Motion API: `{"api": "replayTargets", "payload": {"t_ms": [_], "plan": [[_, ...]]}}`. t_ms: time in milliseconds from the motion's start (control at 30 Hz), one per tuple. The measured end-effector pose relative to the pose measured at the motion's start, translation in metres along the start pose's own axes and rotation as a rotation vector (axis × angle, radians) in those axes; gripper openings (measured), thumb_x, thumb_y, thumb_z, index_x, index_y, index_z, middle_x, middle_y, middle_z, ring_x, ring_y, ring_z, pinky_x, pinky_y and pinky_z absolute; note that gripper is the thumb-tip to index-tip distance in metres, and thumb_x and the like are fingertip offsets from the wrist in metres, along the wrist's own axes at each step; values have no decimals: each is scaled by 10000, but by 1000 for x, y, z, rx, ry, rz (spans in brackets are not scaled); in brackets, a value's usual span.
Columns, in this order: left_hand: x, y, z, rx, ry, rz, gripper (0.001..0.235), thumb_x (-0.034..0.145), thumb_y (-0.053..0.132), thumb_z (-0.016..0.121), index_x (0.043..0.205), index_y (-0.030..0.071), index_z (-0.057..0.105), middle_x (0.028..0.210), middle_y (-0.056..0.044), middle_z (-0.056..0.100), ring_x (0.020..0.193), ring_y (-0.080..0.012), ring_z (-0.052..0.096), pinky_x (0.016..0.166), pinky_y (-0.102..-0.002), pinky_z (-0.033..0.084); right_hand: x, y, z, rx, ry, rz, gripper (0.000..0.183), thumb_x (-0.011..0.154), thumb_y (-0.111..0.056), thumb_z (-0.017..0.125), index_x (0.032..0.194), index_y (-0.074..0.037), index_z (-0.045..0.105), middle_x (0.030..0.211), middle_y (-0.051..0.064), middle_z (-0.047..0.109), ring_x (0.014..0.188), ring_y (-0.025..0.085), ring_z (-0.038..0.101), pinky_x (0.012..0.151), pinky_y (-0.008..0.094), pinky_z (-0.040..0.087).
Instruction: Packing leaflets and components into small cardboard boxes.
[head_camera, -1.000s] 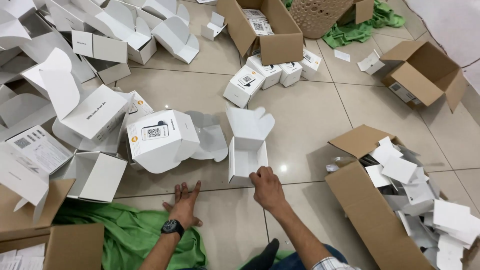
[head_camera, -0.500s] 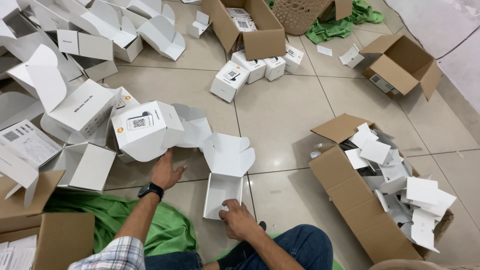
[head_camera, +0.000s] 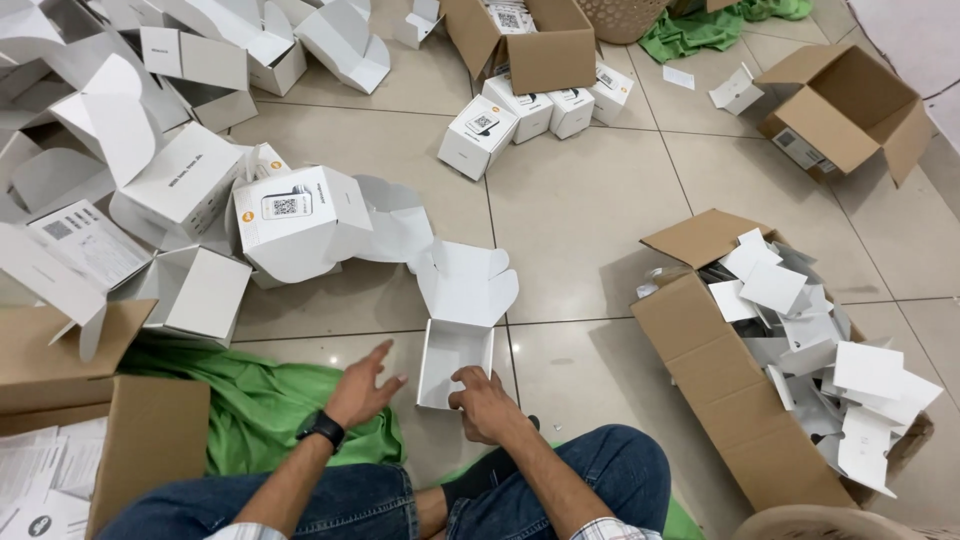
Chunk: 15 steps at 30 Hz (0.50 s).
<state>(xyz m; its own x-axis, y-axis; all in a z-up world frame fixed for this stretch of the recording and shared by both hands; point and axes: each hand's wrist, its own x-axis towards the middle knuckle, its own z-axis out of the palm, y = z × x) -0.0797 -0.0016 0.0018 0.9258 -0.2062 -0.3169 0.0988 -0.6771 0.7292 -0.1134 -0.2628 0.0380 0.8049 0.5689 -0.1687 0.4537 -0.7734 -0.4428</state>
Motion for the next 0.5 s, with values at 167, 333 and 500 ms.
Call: {"api": "replayTargets", "payload": {"t_ms": [167,333,500], "plan": [[-50,42,25,4,-164,107,694,910,341,655,1524,114,428,1387,-193,630,1197,-328,679,1020,-442,550,-9,-12,-20,-64,-128,135,243,707,-118,773,947,-108,809,1345,122,587,1353,298,457,1141,674,249],[-82,43,31,87,37,375,667,913,284,709,1471,26,448,1385,-252,583,1237,-420,589,1010,-488,496,-14,-24,-36,-9,-46,250,485,757,-506,833,1030,-111,765,1270,98,629,1284,288,513,1112,700,223],[-182,97,-58,-91,356,164,523,896,246,723,1360,52,582,1258,-188,689,1081,-298,695,891,-413,571,-4,-22,-9,-55,350,139,367,821,-441,791,965,-103,784,1142,87,686,1152,288,605,1124,715,222]]}}
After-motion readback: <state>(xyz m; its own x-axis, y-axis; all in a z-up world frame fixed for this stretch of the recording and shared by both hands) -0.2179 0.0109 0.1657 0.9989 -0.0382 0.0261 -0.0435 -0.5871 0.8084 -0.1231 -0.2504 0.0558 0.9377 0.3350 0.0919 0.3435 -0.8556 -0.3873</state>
